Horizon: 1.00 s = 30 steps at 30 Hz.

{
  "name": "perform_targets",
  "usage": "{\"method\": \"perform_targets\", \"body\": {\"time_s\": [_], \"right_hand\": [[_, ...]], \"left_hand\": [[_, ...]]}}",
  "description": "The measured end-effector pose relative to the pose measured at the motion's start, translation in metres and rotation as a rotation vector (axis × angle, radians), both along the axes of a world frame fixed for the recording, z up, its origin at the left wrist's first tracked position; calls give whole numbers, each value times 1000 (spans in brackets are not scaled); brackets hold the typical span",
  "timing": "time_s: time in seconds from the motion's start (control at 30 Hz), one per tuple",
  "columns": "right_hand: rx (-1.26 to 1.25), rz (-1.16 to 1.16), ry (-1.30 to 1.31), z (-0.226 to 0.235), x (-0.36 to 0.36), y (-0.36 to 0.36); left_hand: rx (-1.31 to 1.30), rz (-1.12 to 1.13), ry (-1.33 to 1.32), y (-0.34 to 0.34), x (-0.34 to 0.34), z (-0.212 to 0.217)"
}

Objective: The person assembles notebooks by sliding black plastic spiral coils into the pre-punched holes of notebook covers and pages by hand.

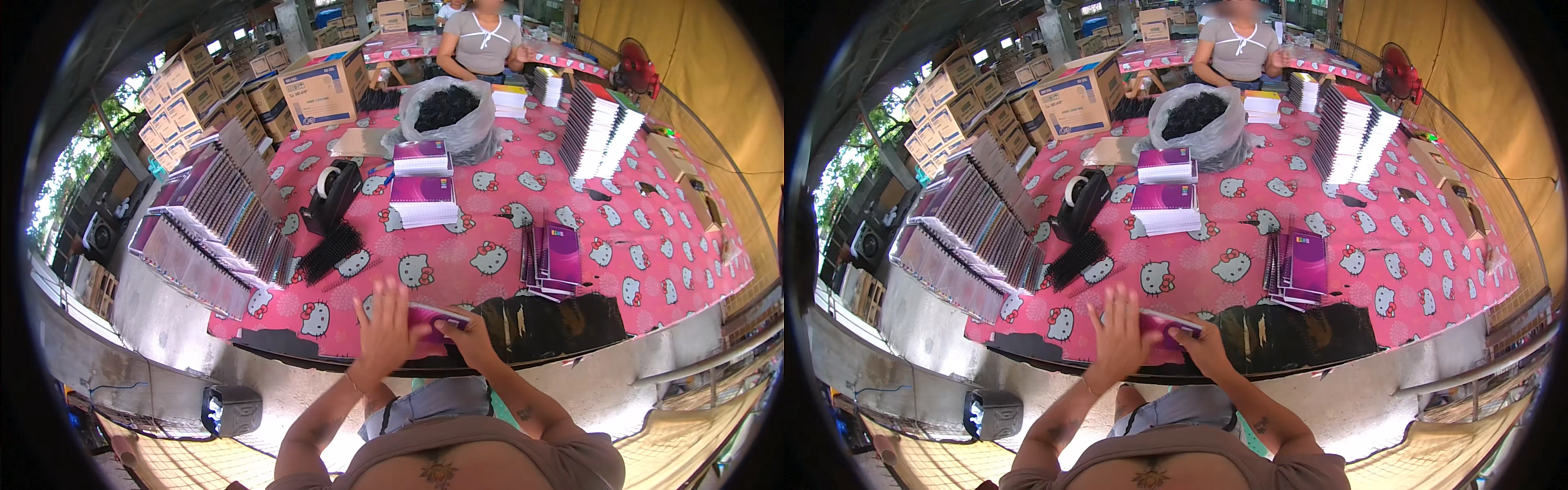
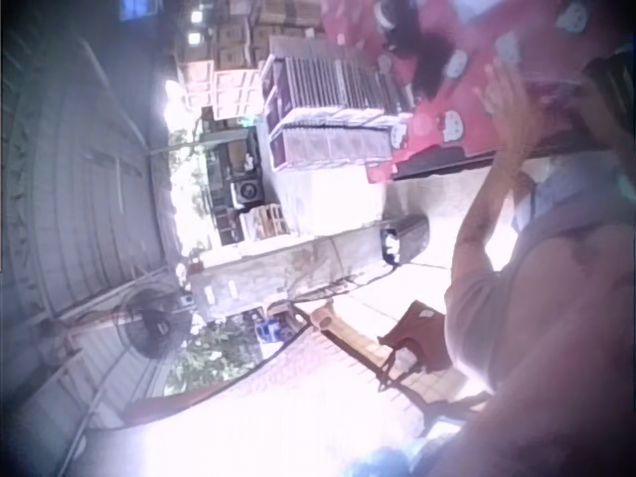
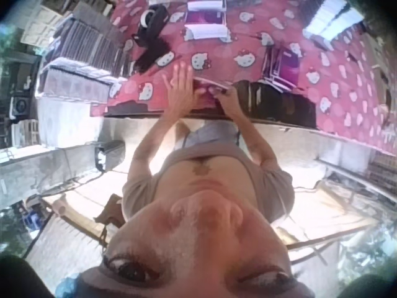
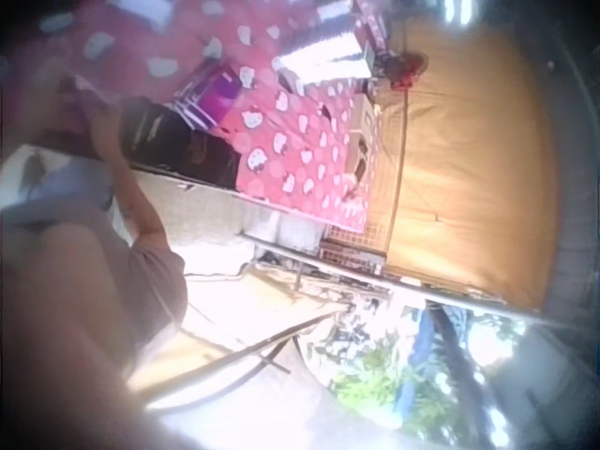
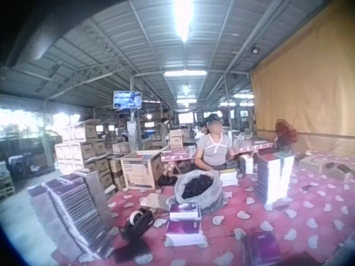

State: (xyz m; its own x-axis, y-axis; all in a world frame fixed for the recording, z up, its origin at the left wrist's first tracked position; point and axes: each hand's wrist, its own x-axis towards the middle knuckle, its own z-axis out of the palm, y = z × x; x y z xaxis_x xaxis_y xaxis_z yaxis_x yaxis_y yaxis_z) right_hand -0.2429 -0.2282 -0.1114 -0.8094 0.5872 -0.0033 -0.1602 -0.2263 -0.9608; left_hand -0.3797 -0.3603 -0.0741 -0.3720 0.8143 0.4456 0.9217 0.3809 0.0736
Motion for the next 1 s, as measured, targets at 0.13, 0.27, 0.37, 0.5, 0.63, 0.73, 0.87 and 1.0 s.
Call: {"method": "perform_targets", "body": {"time_s": [0.13, 0.27, 0.37, 0.5, 0.63, 0.73, 0.87, 1.0], "right_hand": [[-67, 36, 3, 23, 3, 4], [148, 96, -39, 12, 2, 3], [-22, 36, -10, 15, 1, 5], [-31, 42, -66, 12, 3, 7], [-92, 83, -38, 10, 2, 9], [122, 49, -66, 11, 3, 13], [312, 113, -106, 12, -5, 13], [328, 100, -33, 6, 1, 27]], "left_hand": [[-105, -73, -52, -14, 18, -8], [1, 39, 90, 3, 9, 18], [-60, -74, 122, 1, 4, 5], [-42, -68, 31, -1, 22, 0], [-75, -78, 157, 11, 3, 8], [-109, -182, -70, 4, 29, -3], [-43, -92, 103, 11, 13, 1], [-37, -185, -6, 4, 39, -34]]}}
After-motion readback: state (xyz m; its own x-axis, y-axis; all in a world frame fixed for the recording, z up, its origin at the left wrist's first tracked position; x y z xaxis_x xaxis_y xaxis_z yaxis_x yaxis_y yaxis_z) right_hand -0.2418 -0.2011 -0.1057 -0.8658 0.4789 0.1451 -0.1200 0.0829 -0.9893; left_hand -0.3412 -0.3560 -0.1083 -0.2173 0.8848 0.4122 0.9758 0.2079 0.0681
